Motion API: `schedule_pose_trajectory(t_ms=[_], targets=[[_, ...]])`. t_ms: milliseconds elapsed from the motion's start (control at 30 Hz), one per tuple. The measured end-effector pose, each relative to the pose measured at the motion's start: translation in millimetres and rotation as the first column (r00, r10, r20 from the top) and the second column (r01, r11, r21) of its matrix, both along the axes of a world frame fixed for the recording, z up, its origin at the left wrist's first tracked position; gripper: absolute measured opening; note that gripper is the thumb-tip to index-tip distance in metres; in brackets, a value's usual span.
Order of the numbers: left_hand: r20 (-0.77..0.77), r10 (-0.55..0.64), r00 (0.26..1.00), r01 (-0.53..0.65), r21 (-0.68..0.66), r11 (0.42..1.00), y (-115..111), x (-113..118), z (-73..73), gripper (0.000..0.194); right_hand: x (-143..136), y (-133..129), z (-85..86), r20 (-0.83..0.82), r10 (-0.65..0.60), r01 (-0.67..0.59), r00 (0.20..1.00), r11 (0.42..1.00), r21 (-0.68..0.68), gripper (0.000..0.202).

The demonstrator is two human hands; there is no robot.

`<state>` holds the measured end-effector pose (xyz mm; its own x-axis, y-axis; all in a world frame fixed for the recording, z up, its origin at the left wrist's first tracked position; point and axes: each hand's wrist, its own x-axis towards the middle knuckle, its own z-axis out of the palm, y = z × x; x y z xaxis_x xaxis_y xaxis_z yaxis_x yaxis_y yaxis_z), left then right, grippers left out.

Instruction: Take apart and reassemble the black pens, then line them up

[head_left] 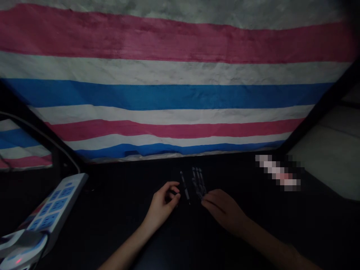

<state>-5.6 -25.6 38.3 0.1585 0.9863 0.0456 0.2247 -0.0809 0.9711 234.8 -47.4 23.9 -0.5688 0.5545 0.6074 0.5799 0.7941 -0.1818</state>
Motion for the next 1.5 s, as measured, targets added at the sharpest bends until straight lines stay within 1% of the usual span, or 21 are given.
schedule_pose_trajectory(t_ms=[67, 100, 133, 167, 200, 233, 333, 400, 433, 500, 600, 633, 700, 800, 900, 1100, 1200, 1267, 1333, 1433, 1500], targets=[[0.082, 0.017, 0.996, -0.013, -0.052, 0.999, -8.1, -0.9, 0.9, 0.029, 6.4, -9.9, 8.8, -0.185, -0.158, 0.134, 0.970, 0.982, -0.136, 0.014], [0.111, 0.029, 0.993, -0.020, -0.079, 0.997, -11.6, -0.1, 0.4, 0.031, 8.2, -15.1, 13.5, -0.291, -0.257, 0.203, 0.921, 0.958, -0.205, 0.009], [0.132, 0.031, 0.991, -0.017, -0.104, 0.994, -15.1, 1.5, -0.6, 0.033, 9.0, -20.3, 18.0, -0.391, -0.382, 0.280, 0.837, 0.914, -0.294, 0.006], [0.145, 0.022, 0.989, -0.003, -0.125, 0.992, -18.7, 3.8, -2.1, 0.035, 8.9, -24.8, 21.9, -0.473, -0.512, 0.335, 0.717, 0.848, -0.410, 0.009], [0.158, 0.003, 0.987, 0.019, -0.141, 0.990, -22.4, 6.7, -4.0, 0.037, 8.0, -28.5, 25.0, -0.517, -0.599, 0.307, 0.612, 0.782, -0.542, 0.012], [0.172, -0.022, 0.985, 0.050, -0.156, 0.987, -26.3, 10.1, -5.9, 0.040, 6.4, -31.1, 26.7, -0.538, -0.643, 0.225, 0.545, 0.730, -0.645, 0.013], [0.260, -0.108, 0.960, 0.162, -0.193, 0.968, -37.5, 19.6, -10.2, 0.050, -0.3, -31.9, 23.5, -0.577, -0.679, -0.093, 0.453, 0.608, -0.788, 0.020], [0.330, -0.112, 0.937, 0.186, -0.202, 0.961, -42.6, 23.4, -10.2, 0.039, -4.7, -28.7, 16.5, -0.593, -0.673, -0.264, 0.442, 0.534, -0.803, 0.023], [0.354, -0.083, 0.931, 0.162, -0.199, 0.967, -44.1, 24.2, -9.3, 0.031, -6.4, -26.9, 13.0, -0.590, -0.663, -0.326, 0.461, 0.491, -0.808, 0.021], [0.375, 0.007, 0.927, 0.068, -0.186, 0.980, -45.4, 24.1, -6.5, 0.028, -9.1, -24.2, 7.6, -0.573, -0.626, -0.412, 0.529, 0.401, -0.818, 0.021], [0.365, 0.118, 0.923, -0.055, -0.180, 0.982, -45.9, 22.2, -3.9, 0.030, -11.1, -23.4, 5.2, -0.501, -0.573, -0.429, 0.648, 0.269, -0.863, 0.033], [0.357, 0.131, 0.925, -0.067, -0.187, 0.980, -46.4, 21.7, -4.1, 0.031, -11.3, -23.9, 5.5, -0.474, -0.566, -0.414, 0.674, 0.242, -0.877, 0.038], [0.328, 0.135, 0.935, -0.071, -0.201, 0.977, -48.0, 21.0, -6.0, 0.031, -11.2, -24.9, 6.7, -0.435, -0.560, -0.373, 0.705, 0.229, -0.899, 0.044], [0.270, 0.141, 0.953, -0.095, -0.175, 0.980, -51.7, 20.0, -9.4, 0.028, -10.2, -25.5, 8.3, -0.370, -0.528, -0.273, 0.764, 0.255, -0.928, 0.042], [0.241, 0.135, 0.961, -0.106, -0.131, 0.986, -55.2, 19.7, -10.3, 0.025, -8.9, -25.9, 8.4, -0.310, -0.492, -0.148, 0.813, 0.340, -0.928, 0.031], [0.294, 0.121, 0.948, -0.095, -0.101, 0.990, -61.3, 21.9, -10.3, 0.024, -6.5, -32.3, 5.8, -0.372, -0.444, -0.014, 0.815, 0.626, -0.780, 0.017], [0.302, 0.101, 0.948, -0.073, -0.103, 0.992, -66.7, 20.3, -11.8, 0.021, -4.3, -36.6, 4.0, -0.411, -0.356, 0.048, 0.839, 0.801, -0.597, 0.011], [0.303, 0.088, 0.949, -0.057, -0.112, 0.992, -70.2, 19.2, -12.1, 0.022, -3.6, -38.8, 2.7, -0.407, -0.323, 0.114, 0.854, 0.881, -0.458, 0.011], [0.311, 0.089, 0.946, -0.047, -0.140, 0.989, -72.4, 18.9, -11.4, 0.025, -4.5, -40.3, 1.6, -0.432, -0.294, 0.137, 0.853, 0.924, -0.358, 0.015], [0.324, 0.129, 0.937, -0.052, -0.234, 0.971, -72.9, 19.8, -9.4, 0.031, -7.4, -41.1, 0.4, -0.524, -0.146, -0.006, 0.839, 0.961, -0.277, 0.022], [0.329, 0.156, 0.931, -0.065, -0.272, 0.960, -72.0, 20.3, -8.8, 0.032, -8.5, -40.6, 0.0, -0.538, -0.107, -0.062, 0.836, 0.956, -0.288, 0.024]])
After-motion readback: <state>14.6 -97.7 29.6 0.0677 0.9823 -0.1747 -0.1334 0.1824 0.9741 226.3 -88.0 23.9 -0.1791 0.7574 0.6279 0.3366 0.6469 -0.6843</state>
